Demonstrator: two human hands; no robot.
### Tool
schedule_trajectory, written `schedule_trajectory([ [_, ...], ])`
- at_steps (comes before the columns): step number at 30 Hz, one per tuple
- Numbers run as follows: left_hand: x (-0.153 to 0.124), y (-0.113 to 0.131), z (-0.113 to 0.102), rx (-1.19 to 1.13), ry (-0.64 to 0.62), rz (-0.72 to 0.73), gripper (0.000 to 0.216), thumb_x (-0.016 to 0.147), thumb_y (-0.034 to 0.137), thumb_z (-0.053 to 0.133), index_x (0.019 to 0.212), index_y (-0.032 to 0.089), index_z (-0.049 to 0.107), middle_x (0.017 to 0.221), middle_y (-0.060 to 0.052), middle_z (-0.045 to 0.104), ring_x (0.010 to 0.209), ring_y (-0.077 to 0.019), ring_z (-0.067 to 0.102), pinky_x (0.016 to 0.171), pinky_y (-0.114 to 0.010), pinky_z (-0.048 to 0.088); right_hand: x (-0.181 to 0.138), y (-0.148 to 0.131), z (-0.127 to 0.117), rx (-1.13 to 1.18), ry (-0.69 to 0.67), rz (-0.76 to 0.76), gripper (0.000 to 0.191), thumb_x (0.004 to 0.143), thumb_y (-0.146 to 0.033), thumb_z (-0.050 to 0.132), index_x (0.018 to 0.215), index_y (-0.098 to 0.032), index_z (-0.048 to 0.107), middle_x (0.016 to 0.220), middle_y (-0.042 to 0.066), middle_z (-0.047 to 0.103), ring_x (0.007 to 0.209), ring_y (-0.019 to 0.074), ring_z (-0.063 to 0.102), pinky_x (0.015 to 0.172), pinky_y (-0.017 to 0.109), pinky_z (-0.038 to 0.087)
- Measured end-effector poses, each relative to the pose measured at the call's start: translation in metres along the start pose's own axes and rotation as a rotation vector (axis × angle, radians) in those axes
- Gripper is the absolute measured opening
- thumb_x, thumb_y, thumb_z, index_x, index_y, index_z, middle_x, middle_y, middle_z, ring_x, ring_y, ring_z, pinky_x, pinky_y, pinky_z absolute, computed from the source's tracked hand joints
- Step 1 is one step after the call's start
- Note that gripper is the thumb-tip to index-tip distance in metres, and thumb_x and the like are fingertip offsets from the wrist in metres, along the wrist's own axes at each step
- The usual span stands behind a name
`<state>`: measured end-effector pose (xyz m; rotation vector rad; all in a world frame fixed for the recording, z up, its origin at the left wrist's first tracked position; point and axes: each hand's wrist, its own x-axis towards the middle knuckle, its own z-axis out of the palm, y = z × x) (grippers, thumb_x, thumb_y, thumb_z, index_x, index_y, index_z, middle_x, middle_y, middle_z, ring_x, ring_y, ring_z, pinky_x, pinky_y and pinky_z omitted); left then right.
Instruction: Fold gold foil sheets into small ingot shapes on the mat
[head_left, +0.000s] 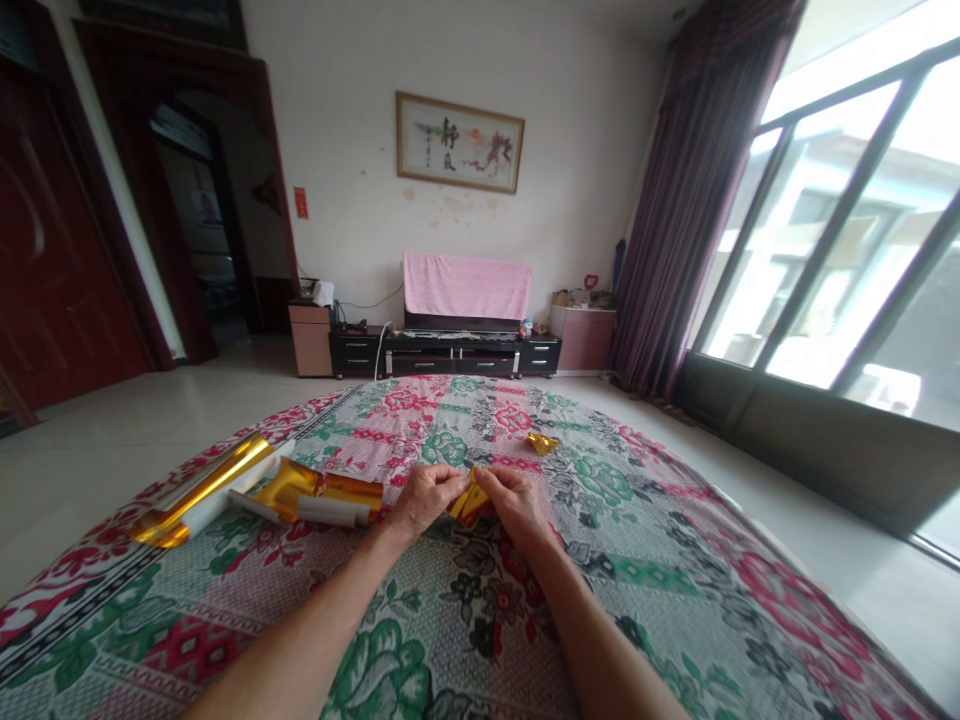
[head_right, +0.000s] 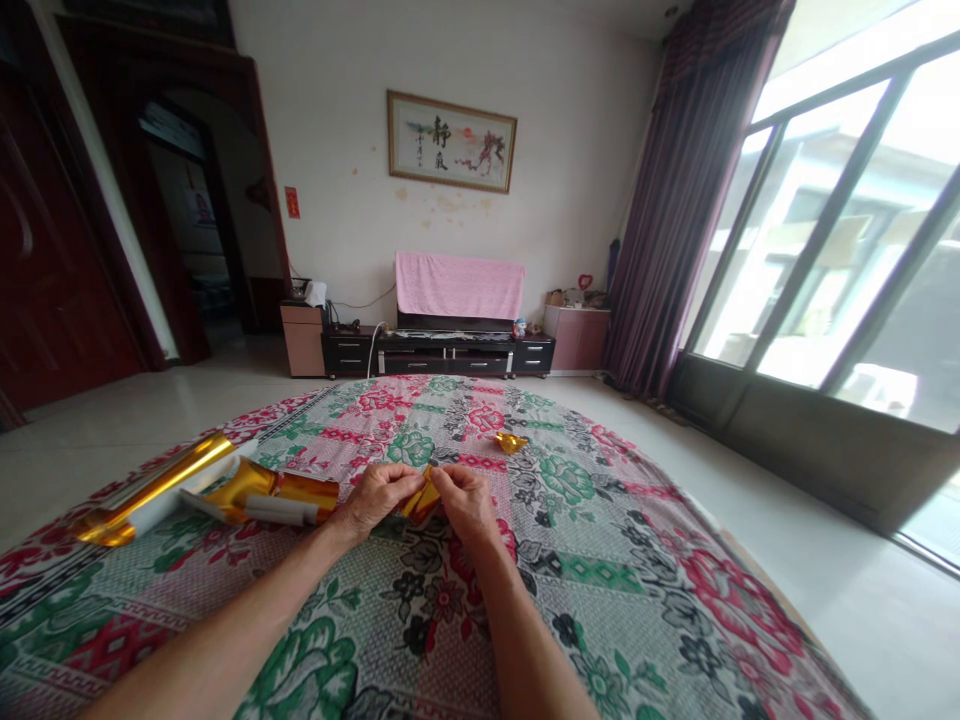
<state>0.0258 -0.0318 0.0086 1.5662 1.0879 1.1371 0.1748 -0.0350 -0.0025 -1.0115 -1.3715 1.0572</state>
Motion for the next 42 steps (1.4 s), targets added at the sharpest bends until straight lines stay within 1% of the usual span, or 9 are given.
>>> schedule_trajectory([
  [3, -0.002, 0.004, -0.003, -0.021, -0.055, -0.029, 0.03, 0.067, 0.042, 0.058, 0.063, 0.012, 0.059, 0.046, 0.006, 0.04, 0.044, -0.0063, 0.03, 0.043, -0.021, 0.022, -0.001, 0.0, -0.002, -0.002, 0.01, -0.029, 0.032, 0.07, -0.048, 0.057, 0.071, -0.016, 0.065, 0.057, -0.001, 0.057, 0.049, 0.0107, 0.047, 0.047, 0.021, 0.038],
  [6, -0.004, 0.008, -0.006, -0.021, -0.11, -0.042, 0.031, 0.067, 0.043, 0.057, 0.062, 0.012, 0.06, 0.046, 0.005, 0.04, 0.044, -0.0064, 0.03, 0.043, -0.021, 0.021, -0.001, -0.002, -0.002, -0.007, 0.038, -0.055, 0.033, 0.069, -0.048, 0.057, 0.069, -0.016, 0.065, 0.055, -0.001, 0.055, 0.049, 0.0106, 0.046, 0.047, 0.022, 0.036],
  [9, -0.006, 0.011, -0.01, 0.014, -0.156, -0.043, 0.03, 0.068, 0.042, 0.057, 0.061, 0.013, 0.062, 0.045, 0.004, 0.043, 0.044, -0.0074, 0.033, 0.044, -0.021, 0.023, -0.002, -0.006, -0.002, 0.0, 0.064, -0.037, 0.034, 0.067, -0.048, 0.059, 0.068, -0.015, 0.064, 0.053, -0.001, 0.054, 0.047, 0.0101, 0.044, 0.046, 0.022, 0.034],
  [12, -0.006, 0.01, -0.013, 0.066, -0.189, -0.044, 0.028, 0.068, 0.039, 0.057, 0.066, 0.013, 0.066, 0.048, 0.002, 0.048, 0.046, -0.0089, 0.037, 0.046, -0.021, 0.025, -0.002, -0.009, -0.001, 0.015, 0.062, -0.017, 0.034, 0.067, -0.048, 0.059, 0.065, -0.015, 0.063, 0.053, -0.001, 0.054, 0.046, 0.0095, 0.042, 0.044, 0.021, 0.033],
  [16, -0.004, 0.007, -0.014, 0.077, -0.198, -0.063, 0.028, 0.067, 0.039, 0.057, 0.071, 0.013, 0.068, 0.049, 0.001, 0.051, 0.046, -0.0097, 0.039, 0.046, -0.022, 0.027, -0.004, -0.012, -0.001, -0.017, 0.066, -0.041, 0.032, 0.066, -0.047, 0.059, 0.06, -0.015, 0.062, 0.05, -0.002, 0.051, 0.047, 0.009, 0.04, 0.044, 0.02, 0.032],
  [25, -0.002, 0.004, -0.015, 0.057, -0.201, -0.079, 0.026, 0.066, 0.038, 0.059, 0.069, 0.013, 0.067, 0.049, 0.002, 0.051, 0.046, -0.0091, 0.039, 0.047, -0.022, 0.027, -0.003, -0.01, -0.003, -0.014, 0.057, -0.042, 0.031, 0.067, -0.045, 0.058, 0.062, -0.015, 0.062, 0.053, -0.001, 0.053, 0.048, 0.0094, 0.043, 0.046, 0.021, 0.034],
  [32, -0.001, 0.001, -0.013, 0.027, -0.181, -0.08, 0.028, 0.064, 0.041, 0.061, 0.066, 0.013, 0.066, 0.047, 0.002, 0.051, 0.044, -0.0088, 0.038, 0.046, -0.022, 0.027, -0.002, -0.006, -0.003, -0.011, 0.045, -0.049, 0.032, 0.068, -0.046, 0.057, 0.065, -0.015, 0.062, 0.055, -0.001, 0.055, 0.049, 0.0101, 0.045, 0.047, 0.021, 0.037],
  [36, -0.001, 0.002, -0.011, 0.024, -0.156, -0.085, 0.026, 0.065, 0.039, 0.061, 0.064, 0.014, 0.065, 0.046, 0.002, 0.05, 0.044, -0.0087, 0.038, 0.045, -0.022, 0.026, -0.002, -0.004, -0.001, -0.005, 0.09, -0.05, 0.031, 0.067, -0.045, 0.058, 0.065, -0.014, 0.062, 0.057, 0.0, 0.057, 0.052, 0.0111, 0.048, 0.051, 0.021, 0.039],
  [42, -0.002, 0.005, -0.013, 0.036, -0.196, -0.09, 0.025, 0.066, 0.036, 0.06, 0.073, 0.014, 0.068, 0.05, 0.001, 0.053, 0.046, -0.0089, 0.041, 0.046, -0.021, 0.028, -0.004, -0.008, 0.001, 0.04, 0.139, -0.045, 0.03, 0.066, -0.043, 0.059, 0.065, -0.013, 0.062, 0.056, 0.0, 0.056, 0.05, 0.0103, 0.047, 0.05, 0.021, 0.038],
])
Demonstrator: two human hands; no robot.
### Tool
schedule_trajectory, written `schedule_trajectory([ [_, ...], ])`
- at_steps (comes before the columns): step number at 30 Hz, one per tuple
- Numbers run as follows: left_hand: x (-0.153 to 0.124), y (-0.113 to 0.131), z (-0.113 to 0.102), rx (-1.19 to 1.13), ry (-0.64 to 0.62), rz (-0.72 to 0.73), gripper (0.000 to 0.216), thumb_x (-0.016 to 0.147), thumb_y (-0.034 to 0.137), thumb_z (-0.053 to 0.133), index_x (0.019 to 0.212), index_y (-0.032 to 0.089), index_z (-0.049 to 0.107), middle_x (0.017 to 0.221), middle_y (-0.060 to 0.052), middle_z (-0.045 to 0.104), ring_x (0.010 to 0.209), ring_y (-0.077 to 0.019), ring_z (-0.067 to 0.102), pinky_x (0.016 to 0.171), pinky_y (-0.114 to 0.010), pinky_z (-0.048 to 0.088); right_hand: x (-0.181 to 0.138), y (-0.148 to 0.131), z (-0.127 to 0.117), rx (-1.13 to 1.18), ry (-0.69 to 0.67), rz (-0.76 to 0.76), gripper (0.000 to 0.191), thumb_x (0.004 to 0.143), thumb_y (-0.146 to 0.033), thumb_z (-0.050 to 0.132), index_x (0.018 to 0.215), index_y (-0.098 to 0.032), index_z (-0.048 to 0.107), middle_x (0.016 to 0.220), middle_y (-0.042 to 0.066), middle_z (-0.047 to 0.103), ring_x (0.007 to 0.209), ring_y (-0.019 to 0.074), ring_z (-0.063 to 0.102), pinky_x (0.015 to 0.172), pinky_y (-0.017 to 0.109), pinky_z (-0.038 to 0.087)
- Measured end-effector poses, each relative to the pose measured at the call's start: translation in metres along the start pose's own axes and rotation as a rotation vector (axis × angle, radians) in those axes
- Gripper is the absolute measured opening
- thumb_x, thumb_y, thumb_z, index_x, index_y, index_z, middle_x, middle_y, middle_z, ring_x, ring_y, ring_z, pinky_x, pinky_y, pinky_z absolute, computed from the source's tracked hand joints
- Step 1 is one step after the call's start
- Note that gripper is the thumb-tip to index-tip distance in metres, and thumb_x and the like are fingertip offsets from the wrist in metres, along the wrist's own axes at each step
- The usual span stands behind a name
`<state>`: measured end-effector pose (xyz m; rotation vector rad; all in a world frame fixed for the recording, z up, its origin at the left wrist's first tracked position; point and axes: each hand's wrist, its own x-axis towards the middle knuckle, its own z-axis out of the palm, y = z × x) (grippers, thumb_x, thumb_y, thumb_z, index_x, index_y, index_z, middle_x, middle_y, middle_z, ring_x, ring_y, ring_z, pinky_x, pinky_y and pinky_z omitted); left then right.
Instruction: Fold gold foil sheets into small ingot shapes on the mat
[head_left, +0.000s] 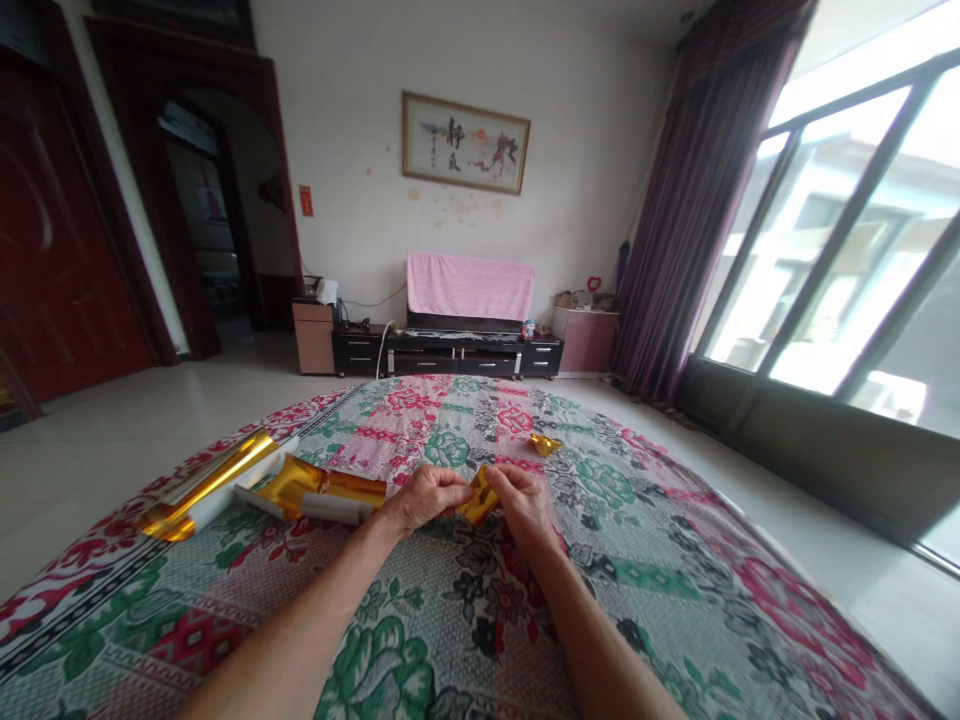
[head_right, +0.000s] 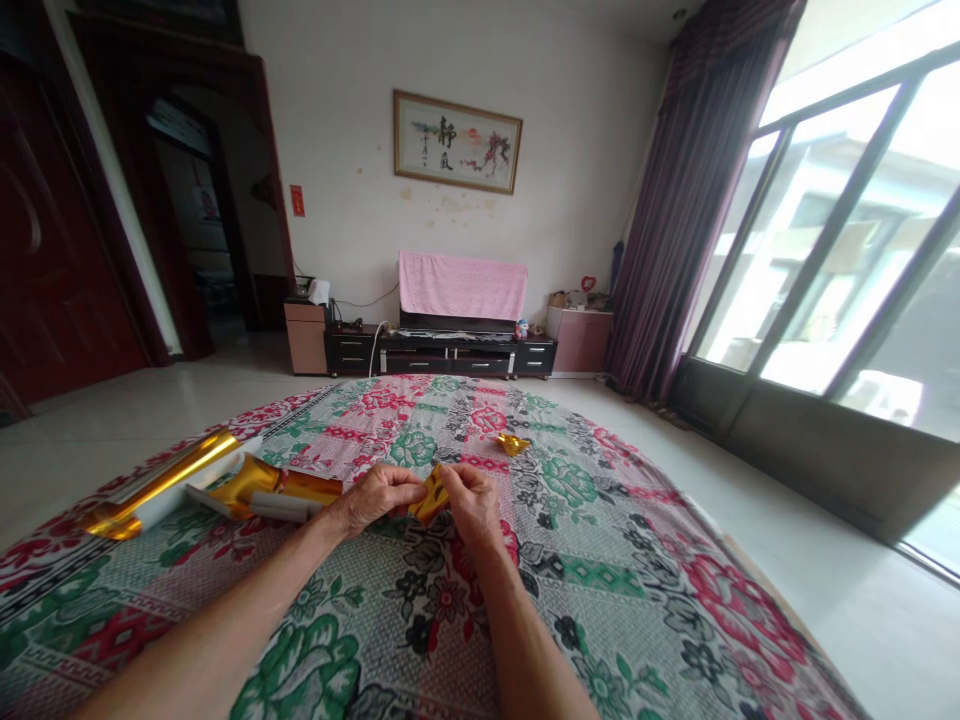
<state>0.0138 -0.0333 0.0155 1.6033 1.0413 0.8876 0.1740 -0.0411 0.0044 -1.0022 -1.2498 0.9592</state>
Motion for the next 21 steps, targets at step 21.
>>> schedule_trajectory([
  [21, 0.001, -0.004, 0.004, -0.227, -0.131, 0.007, 0.032, 0.063, 0.02, 0.062, 0.094, 0.012, 0.065, 0.076, -0.003, 0.065, 0.065, -0.0116, 0.052, 0.062, -0.023, 0.037, 0.003, 0.006, -0.003, 0.02, 0.079, 0.008, 0.031, 0.065, -0.044, 0.059, 0.065, -0.013, 0.064, 0.057, 0.001, 0.057, 0.052, 0.0107, 0.046, 0.05, 0.021, 0.037],
])
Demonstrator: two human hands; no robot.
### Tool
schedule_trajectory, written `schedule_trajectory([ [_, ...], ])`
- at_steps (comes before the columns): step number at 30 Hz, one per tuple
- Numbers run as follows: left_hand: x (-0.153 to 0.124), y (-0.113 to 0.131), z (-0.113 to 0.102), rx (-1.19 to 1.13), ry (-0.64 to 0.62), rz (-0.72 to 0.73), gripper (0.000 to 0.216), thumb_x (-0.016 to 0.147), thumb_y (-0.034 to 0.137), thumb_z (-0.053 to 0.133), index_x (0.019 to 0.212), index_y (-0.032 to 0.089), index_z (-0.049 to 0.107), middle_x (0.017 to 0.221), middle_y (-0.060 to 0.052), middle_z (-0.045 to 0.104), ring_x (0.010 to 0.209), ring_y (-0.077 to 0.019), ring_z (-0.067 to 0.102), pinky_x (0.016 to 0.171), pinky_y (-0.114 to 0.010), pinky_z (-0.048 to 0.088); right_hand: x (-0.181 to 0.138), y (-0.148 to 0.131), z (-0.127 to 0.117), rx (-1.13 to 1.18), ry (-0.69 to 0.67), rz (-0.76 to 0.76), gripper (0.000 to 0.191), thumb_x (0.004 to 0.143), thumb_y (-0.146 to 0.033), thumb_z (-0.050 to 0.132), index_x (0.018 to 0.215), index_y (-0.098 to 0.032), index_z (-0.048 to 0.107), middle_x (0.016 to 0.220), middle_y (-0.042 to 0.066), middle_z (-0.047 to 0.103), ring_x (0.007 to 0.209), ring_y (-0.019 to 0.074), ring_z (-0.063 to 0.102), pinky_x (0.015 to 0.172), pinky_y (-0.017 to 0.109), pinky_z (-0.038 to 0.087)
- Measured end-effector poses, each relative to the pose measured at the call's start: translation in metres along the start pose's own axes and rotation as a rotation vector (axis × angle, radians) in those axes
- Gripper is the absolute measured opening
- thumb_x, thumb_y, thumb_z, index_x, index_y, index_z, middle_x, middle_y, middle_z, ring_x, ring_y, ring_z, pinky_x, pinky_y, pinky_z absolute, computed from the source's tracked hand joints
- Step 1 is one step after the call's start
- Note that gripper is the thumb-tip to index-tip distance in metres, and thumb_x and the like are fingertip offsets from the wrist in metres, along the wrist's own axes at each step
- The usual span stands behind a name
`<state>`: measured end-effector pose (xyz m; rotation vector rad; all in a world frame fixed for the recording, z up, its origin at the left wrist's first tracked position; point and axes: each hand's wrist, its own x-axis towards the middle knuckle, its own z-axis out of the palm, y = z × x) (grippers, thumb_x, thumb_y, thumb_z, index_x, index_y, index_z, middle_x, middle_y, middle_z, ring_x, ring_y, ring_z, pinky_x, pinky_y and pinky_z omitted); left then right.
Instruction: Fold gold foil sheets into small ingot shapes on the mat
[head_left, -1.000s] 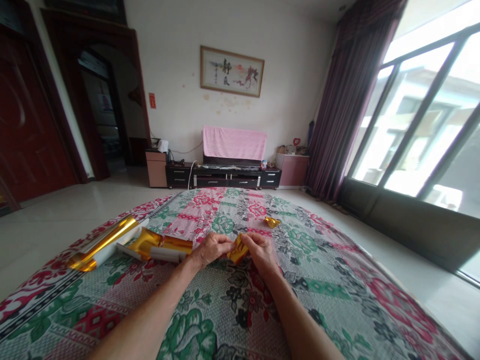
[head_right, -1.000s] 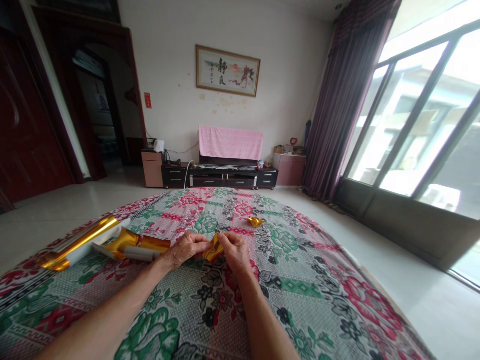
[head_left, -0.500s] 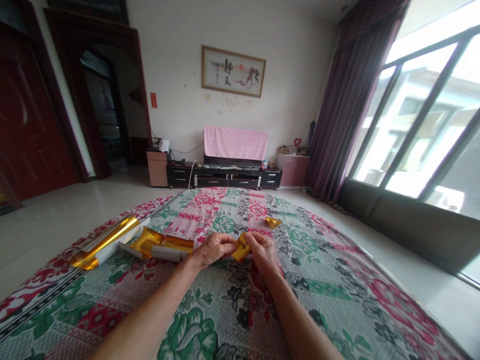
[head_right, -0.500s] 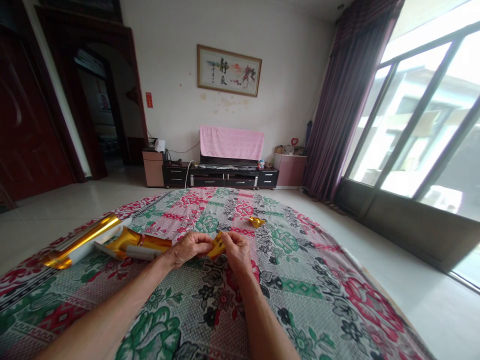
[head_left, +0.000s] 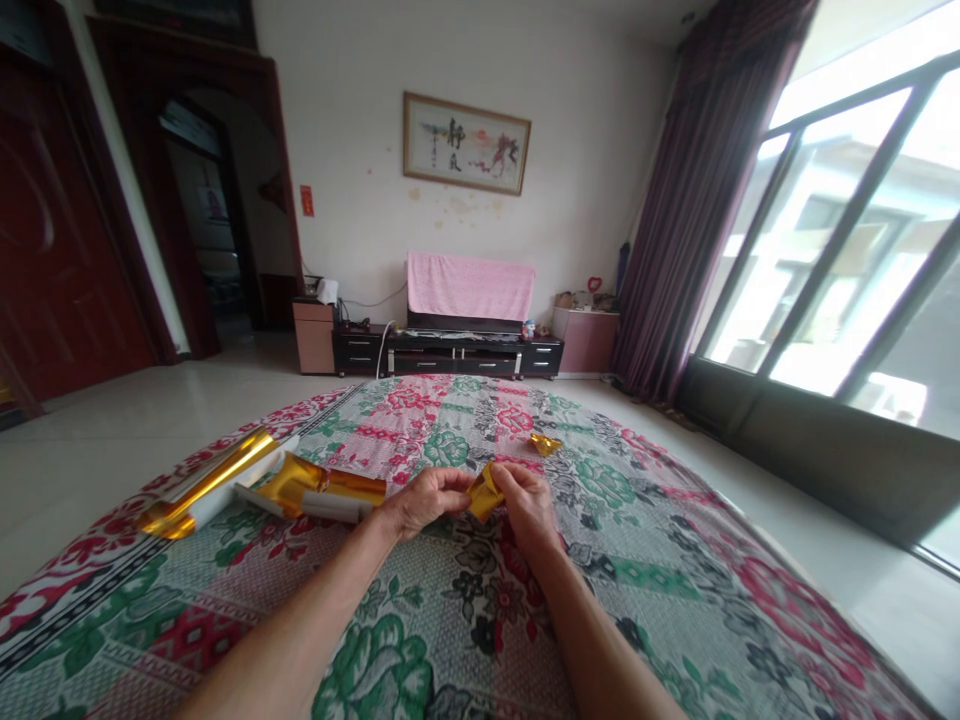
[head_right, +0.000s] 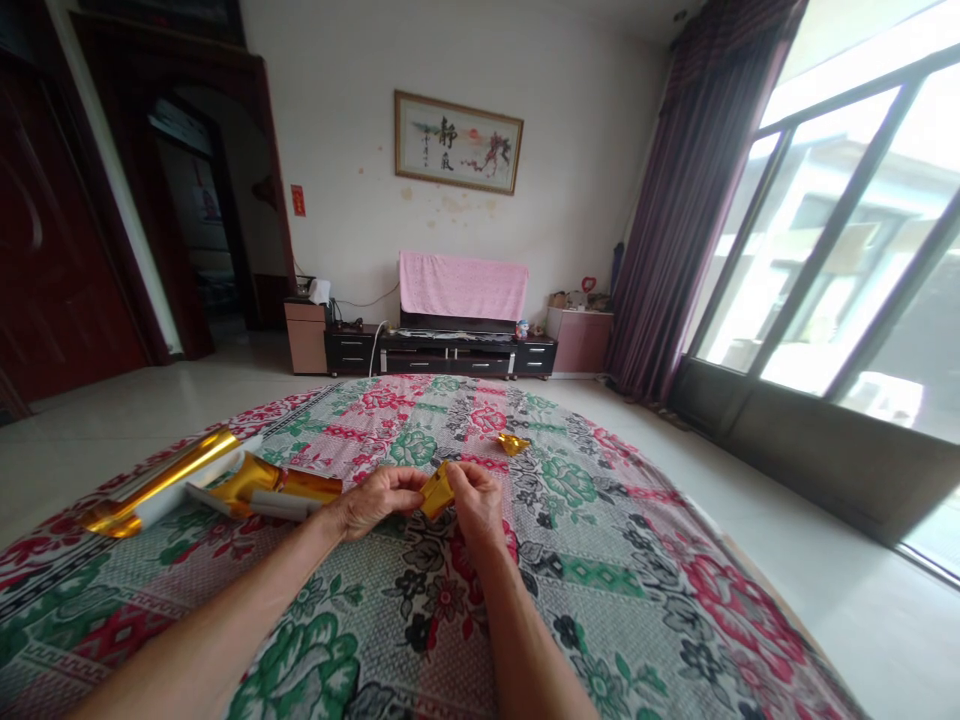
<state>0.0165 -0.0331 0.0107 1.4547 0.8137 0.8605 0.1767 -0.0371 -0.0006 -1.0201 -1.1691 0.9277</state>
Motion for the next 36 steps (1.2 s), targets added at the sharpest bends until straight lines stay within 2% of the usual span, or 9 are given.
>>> schedule_trajectory([
  [5, -0.002, 0.001, -0.002, -0.093, -0.086, 0.002, 0.038, 0.057, 0.013, 0.063, 0.096, 0.013, 0.064, 0.08, -0.003, 0.066, 0.072, -0.0137, 0.056, 0.069, -0.024, 0.039, -0.001, -0.004, 0.0, -0.032, 0.015, -0.015, 0.032, 0.066, -0.045, 0.058, 0.065, -0.013, 0.064, 0.057, 0.0, 0.056, 0.051, 0.0103, 0.045, 0.049, 0.021, 0.036],
  [7, -0.002, 0.002, -0.002, -0.142, -0.082, -0.003, 0.037, 0.059, 0.016, 0.062, 0.097, 0.014, 0.063, 0.081, -0.003, 0.065, 0.073, -0.0137, 0.056, 0.069, -0.024, 0.04, -0.002, -0.006, 0.0, -0.065, 0.002, -0.037, 0.032, 0.066, -0.045, 0.058, 0.064, -0.014, 0.064, 0.056, 0.0, 0.056, 0.05, 0.0103, 0.045, 0.049, 0.021, 0.036],
  [10, -0.001, 0.002, 0.0, -0.176, -0.016, -0.012, 0.028, 0.068, 0.031, 0.059, 0.091, 0.015, 0.063, 0.074, -0.001, 0.063, 0.066, -0.0121, 0.054, 0.062, -0.023, 0.04, -0.005, -0.009, 0.002, -0.143, -0.081, -0.11, 0.03, 0.068, -0.042, 0.056, 0.061, -0.014, 0.062, 0.054, -0.001, 0.054, 0.05, 0.0099, 0.044, 0.048, 0.021, 0.035],
  [12, 0.0, 0.002, 0.002, -0.119, 0.025, 0.021, 0.026, 0.069, 0.036, 0.059, 0.081, 0.014, 0.063, 0.067, 0.001, 0.06, 0.058, -0.0098, 0.051, 0.056, -0.021, 0.037, -0.007, -0.009, 0.004, -0.177, -0.124, -0.158, 0.029, 0.069, -0.04, 0.055, 0.059, -0.014, 0.061, 0.052, -0.001, 0.052, 0.048, 0.0092, 0.042, 0.047, 0.02, 0.033],
  [17, 0.001, -0.001, 0.007, -0.038, 0.151, 0.034, 0.025, 0.066, 0.038, 0.061, 0.069, 0.013, 0.06, 0.054, 0.004, 0.053, 0.046, -0.0066, 0.041, 0.047, -0.019, 0.031, -0.007, -0.007, 0.005, -0.236, -0.138, -0.148, 0.029, 0.071, -0.041, 0.052, 0.062, -0.014, 0.062, 0.054, -0.001, 0.054, 0.049, 0.0095, 0.043, 0.047, 0.02, 0.033],
  [22, 0.003, -0.005, 0.008, 0.038, 0.214, 0.099, 0.027, 0.066, 0.039, 0.061, 0.067, 0.012, 0.06, 0.051, 0.005, 0.05, 0.045, -0.0057, 0.039, 0.044, -0.018, 0.029, -0.004, -0.003, 0.004, -0.246, -0.173, -0.138, 0.03, 0.071, -0.042, 0.052, 0.067, -0.015, 0.066, 0.059, -0.001, 0.058, 0.052, 0.0105, 0.047, 0.05, 0.02, 0.037],
  [30, 0.003, -0.007, 0.01, -0.059, 0.167, 0.041, 0.027, 0.062, 0.031, 0.068, 0.081, 0.012, 0.065, 0.064, 0.0, 0.063, 0.054, -0.0088, 0.053, 0.053, -0.021, 0.04, -0.007, -0.002, 0.004, -0.151, -0.125, -0.074, 0.028, 0.068, -0.041, 0.056, 0.064, -0.015, 0.064, 0.053, -0.001, 0.055, 0.047, 0.0089, 0.043, 0.045, 0.02, 0.033],
  [36, 0.002, -0.006, 0.009, -0.209, 0.066, 0.018, 0.032, 0.059, 0.021, 0.069, 0.089, 0.012, 0.065, 0.074, -0.003, 0.067, 0.065, -0.0124, 0.06, 0.066, -0.025, 0.046, -0.004, 0.002, 0.004, -0.009, -0.116, 0.007, 0.026, 0.066, -0.041, 0.058, 0.066, -0.016, 0.063, 0.055, -0.002, 0.056, 0.048, 0.0087, 0.045, 0.047, 0.02, 0.037],
])
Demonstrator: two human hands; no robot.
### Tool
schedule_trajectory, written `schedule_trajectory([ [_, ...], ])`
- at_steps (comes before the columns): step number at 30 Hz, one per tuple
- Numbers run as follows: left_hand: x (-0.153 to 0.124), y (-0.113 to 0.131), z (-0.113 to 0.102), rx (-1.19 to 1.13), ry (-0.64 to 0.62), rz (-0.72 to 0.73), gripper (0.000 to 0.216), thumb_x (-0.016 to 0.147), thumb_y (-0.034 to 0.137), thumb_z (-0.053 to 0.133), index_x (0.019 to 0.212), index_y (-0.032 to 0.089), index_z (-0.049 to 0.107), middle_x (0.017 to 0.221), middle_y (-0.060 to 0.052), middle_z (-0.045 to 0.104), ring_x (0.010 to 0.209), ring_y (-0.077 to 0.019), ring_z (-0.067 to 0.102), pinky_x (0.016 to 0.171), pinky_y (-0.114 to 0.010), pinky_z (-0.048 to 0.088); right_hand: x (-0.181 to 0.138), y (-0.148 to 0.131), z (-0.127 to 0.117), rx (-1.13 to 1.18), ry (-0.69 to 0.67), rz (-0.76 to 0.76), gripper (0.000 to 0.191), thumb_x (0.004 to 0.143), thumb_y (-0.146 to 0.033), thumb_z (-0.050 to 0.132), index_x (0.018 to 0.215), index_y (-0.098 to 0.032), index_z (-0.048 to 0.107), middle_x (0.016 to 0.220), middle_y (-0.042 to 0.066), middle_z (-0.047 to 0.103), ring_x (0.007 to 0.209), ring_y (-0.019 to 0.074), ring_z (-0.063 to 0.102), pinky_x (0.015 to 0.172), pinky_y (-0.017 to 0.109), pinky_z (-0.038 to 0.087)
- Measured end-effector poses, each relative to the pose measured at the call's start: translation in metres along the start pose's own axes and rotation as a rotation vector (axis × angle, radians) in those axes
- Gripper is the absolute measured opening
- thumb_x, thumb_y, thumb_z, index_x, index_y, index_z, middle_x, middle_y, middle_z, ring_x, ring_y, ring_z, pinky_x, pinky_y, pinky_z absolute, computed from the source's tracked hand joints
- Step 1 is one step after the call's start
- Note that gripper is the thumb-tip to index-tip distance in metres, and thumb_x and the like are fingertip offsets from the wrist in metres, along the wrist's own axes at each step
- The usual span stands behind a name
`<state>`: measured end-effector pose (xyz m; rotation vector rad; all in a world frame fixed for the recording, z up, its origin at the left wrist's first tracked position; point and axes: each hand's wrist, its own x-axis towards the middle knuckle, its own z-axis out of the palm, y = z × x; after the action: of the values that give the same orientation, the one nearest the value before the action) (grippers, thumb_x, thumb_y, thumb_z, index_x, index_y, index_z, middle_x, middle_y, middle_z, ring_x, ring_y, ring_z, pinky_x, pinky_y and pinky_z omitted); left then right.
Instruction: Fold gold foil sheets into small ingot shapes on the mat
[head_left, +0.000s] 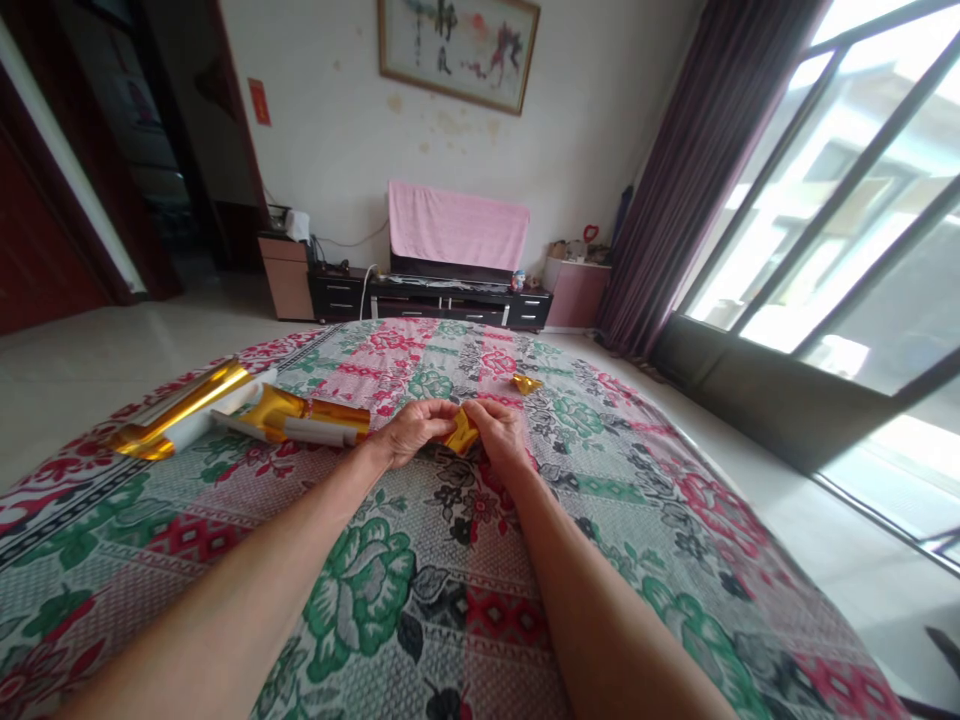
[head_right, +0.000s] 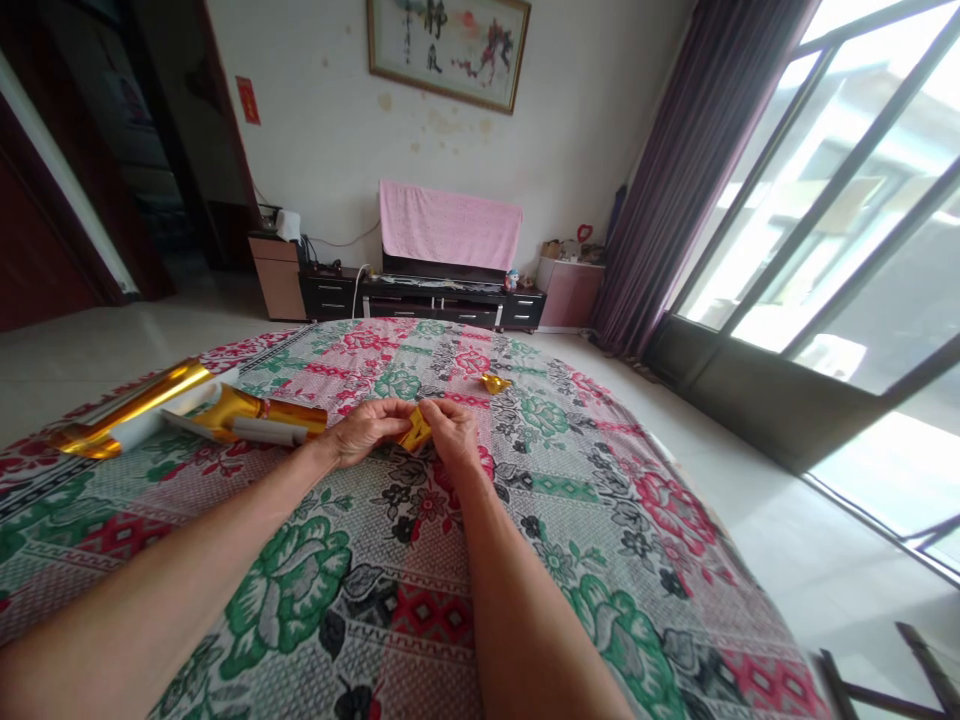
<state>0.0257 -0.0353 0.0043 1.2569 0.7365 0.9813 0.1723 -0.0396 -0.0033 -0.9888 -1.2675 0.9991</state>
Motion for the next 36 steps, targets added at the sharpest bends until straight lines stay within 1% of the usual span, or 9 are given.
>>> schedule_trajectory([
  [7, -0.004, 0.002, -0.004, -0.008, -0.106, -0.019, 0.038, 0.059, 0.015, 0.067, 0.097, 0.014, 0.063, 0.09, -0.006, 0.067, 0.078, -0.0168, 0.061, 0.073, -0.028, 0.046, 0.002, 0.003, 0.0, 0.044, -0.004, 0.018, 0.028, 0.065, -0.044, 0.059, 0.066, -0.016, 0.062, 0.056, -0.002, 0.056, 0.047, 0.009, 0.046, 0.046, 0.02, 0.038],
  [14, -0.008, 0.007, -0.004, 0.023, -0.152, -0.022, 0.043, 0.058, 0.008, 0.06, 0.1, 0.016, 0.061, 0.093, -0.008, 0.066, 0.086, -0.0194, 0.06, 0.077, -0.031, 0.046, 0.002, 0.005, 0.0, -0.113, 0.019, -0.048, 0.034, 0.067, -0.047, 0.053, 0.068, -0.015, 0.064, 0.058, 0.0, 0.057, 0.05, 0.0098, 0.046, 0.046, 0.02, 0.038],
  [18, -0.007, 0.002, -0.007, 0.026, -0.148, -0.03, 0.053, 0.055, 0.004, 0.056, 0.106, 0.017, 0.058, 0.099, -0.008, 0.064, 0.086, -0.0177, 0.059, 0.075, -0.029, 0.046, 0.004, 0.004, -0.002, -0.081, 0.116, -0.045, 0.036, 0.066, -0.049, 0.054, 0.068, -0.014, 0.064, 0.056, -0.001, 0.055, 0.05, 0.0093, 0.045, 0.047, 0.02, 0.038],
  [20, -0.007, 0.002, -0.007, 0.04, -0.098, -0.016, 0.056, 0.054, 0.004, 0.053, 0.109, 0.018, 0.055, 0.102, -0.008, 0.062, 0.086, -0.0168, 0.059, 0.074, -0.028, 0.045, 0.006, 0.004, -0.002, -0.063, 0.199, -0.046, 0.038, 0.065, -0.05, 0.054, 0.069, -0.013, 0.064, 0.055, -0.001, 0.055, 0.049, 0.0093, 0.045, 0.048, 0.021, 0.038],
  [23, -0.009, 0.005, -0.003, 0.168, 0.095, 0.121, 0.046, 0.056, 0.009, 0.05, 0.102, 0.016, 0.057, 0.099, -0.007, 0.06, 0.088, -0.017, 0.057, 0.077, -0.03, 0.045, 0.008, 0.004, -0.004, -0.111, 0.277, -0.064, 0.038, 0.065, -0.049, 0.054, 0.069, -0.013, 0.066, 0.055, 0.0, 0.056, 0.051, 0.0104, 0.046, 0.049, 0.021, 0.038],
  [25, -0.011, 0.009, 0.003, 0.366, 0.231, 0.244, 0.034, 0.059, 0.012, 0.052, 0.092, 0.016, 0.059, 0.098, -0.006, 0.06, 0.092, -0.0178, 0.055, 0.08, -0.031, 0.044, 0.008, 0.005, -0.004, -0.173, 0.315, -0.084, 0.037, 0.066, -0.047, 0.053, 0.068, -0.013, 0.066, 0.055, 0.0, 0.057, 0.052, 0.0114, 0.048, 0.05, 0.021, 0.037],
  [28, -0.015, 0.013, 0.012, 0.593, 0.235, 0.391, 0.024, 0.061, 0.019, 0.056, 0.085, 0.017, 0.06, 0.115, -0.007, 0.051, 0.104, -0.0216, 0.05, 0.076, -0.03, 0.045, 0.008, 0.004, -0.005, -0.236, 0.352, -0.096, 0.037, 0.069, -0.046, 0.049, 0.066, -0.013, 0.066, 0.053, 0.001, 0.057, 0.054, 0.0122, 0.049, 0.049, 0.021, 0.037],
  [32, -0.016, 0.01, 0.02, 0.886, 0.167, 0.469, 0.025, 0.061, 0.022, 0.061, 0.087, 0.02, 0.061, 0.121, -0.007, 0.048, 0.109, -0.0231, 0.047, 0.073, -0.029, 0.046, 0.007, 0.002, -0.006, -0.281, 0.35, -0.097, 0.036, 0.069, -0.044, 0.048, 0.066, -0.013, 0.066, 0.056, 0.0, 0.059, 0.054, 0.012, 0.049, 0.049, 0.02, 0.036],
  [36, -0.011, 0.002, 0.02, 0.915, 0.165, 0.516, 0.018, 0.065, 0.021, 0.06, 0.083, 0.02, 0.063, 0.116, -0.008, 0.052, 0.105, -0.0216, 0.05, 0.07, -0.026, 0.046, 0.007, 0.001, -0.005, -0.293, 0.347, -0.078, 0.035, 0.069, -0.044, 0.049, 0.067, -0.014, 0.067, 0.059, 0.001, 0.06, 0.056, 0.0122, 0.05, 0.051, 0.019, 0.037],
])
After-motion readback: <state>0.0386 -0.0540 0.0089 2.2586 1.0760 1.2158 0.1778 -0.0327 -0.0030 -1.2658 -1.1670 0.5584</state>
